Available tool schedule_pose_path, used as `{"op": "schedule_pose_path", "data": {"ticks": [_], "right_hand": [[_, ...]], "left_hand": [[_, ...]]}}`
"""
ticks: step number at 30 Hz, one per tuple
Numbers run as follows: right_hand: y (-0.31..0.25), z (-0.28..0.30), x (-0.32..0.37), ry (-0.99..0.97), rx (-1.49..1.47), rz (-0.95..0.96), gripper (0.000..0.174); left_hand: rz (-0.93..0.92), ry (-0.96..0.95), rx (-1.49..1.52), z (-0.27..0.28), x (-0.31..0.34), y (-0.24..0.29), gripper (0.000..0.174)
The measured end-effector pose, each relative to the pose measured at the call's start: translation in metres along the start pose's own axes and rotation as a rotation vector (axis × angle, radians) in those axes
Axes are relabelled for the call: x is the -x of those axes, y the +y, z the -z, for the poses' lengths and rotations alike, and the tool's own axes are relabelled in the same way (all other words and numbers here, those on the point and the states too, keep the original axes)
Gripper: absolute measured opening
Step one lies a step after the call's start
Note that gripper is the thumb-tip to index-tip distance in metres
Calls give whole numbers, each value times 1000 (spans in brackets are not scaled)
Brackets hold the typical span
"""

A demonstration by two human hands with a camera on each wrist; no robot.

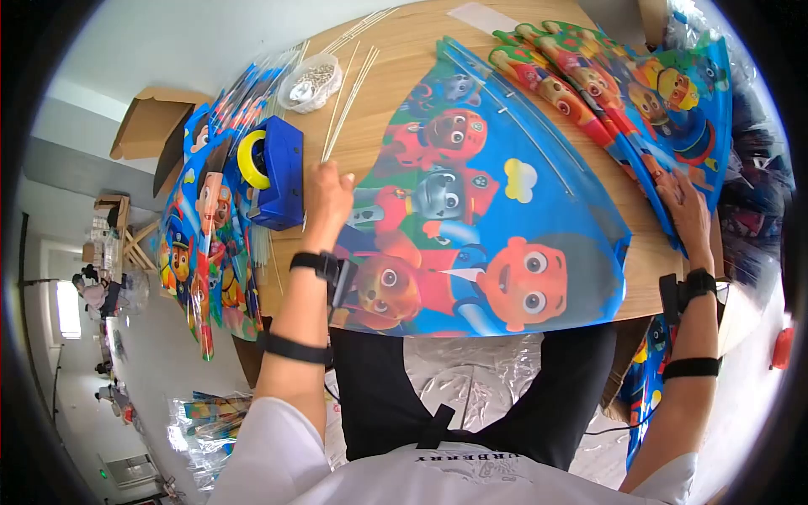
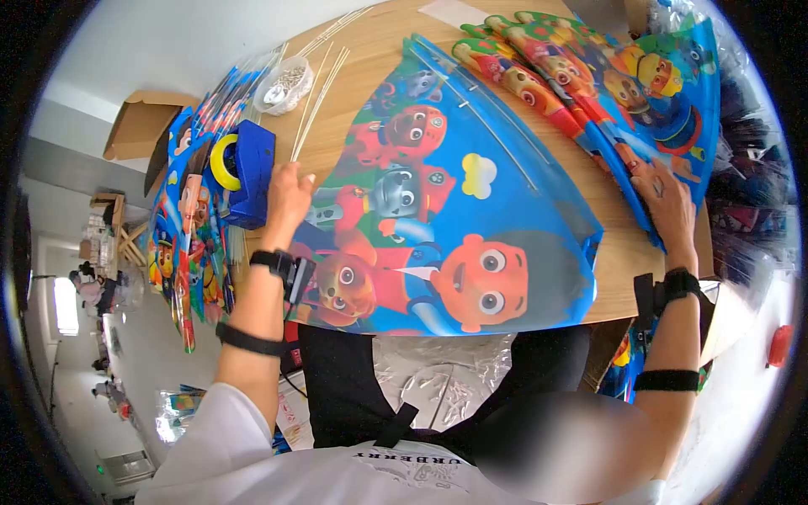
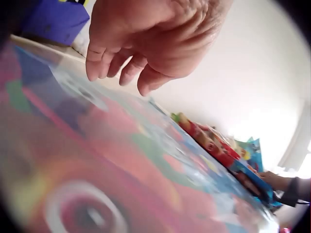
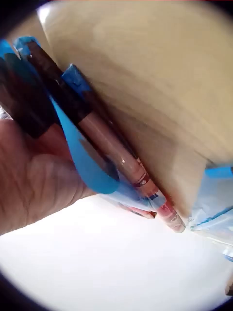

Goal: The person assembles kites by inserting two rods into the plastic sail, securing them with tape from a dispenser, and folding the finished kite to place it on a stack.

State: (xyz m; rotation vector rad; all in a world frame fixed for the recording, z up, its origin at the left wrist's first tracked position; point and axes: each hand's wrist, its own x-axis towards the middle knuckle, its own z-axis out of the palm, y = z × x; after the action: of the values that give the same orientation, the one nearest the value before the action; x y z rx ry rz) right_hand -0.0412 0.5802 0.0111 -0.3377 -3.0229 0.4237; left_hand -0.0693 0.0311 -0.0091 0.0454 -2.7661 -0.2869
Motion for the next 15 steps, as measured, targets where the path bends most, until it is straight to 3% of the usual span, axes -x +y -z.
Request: {"op": "schedule_pose_path", "data": {"ticks": [1, 2, 3, 6, 7, 9, 10, 12, 15], "right_hand": [[-1, -1, 4, 165, 45, 31, 43], [-1, -2, 6, 332, 92, 60, 42], [1, -4, 7, 329, 87, 62, 42], [-7, -4, 18, 645, 122, 346, 28], [-17, -2, 28, 636, 129, 342, 28], [-34, 3, 52, 597, -98, 387, 21], [-49, -2, 67, 626, -276, 314, 12], [-53, -14, 94, 415, -443, 122, 4], [-61, -45, 114, 208, -657, 34, 12]], "left_hand": [[0, 0, -8, 1, -10, -9, 31], [121, -73, -72, 2, -19, -16, 28], [244, -148, -135, 1, -24, -22, 26], [329, -253, -170, 0, -29, -24, 21], [327, -264, -168, -2, -29, -25, 21], [354, -228, -200, -8, -30, -28, 21], [354, -253, -217, -6, -30, -27, 24], [305, -304, -263, -9, -33, -30, 25], [206, -293, -263, -11, -31, -38, 24]]}}
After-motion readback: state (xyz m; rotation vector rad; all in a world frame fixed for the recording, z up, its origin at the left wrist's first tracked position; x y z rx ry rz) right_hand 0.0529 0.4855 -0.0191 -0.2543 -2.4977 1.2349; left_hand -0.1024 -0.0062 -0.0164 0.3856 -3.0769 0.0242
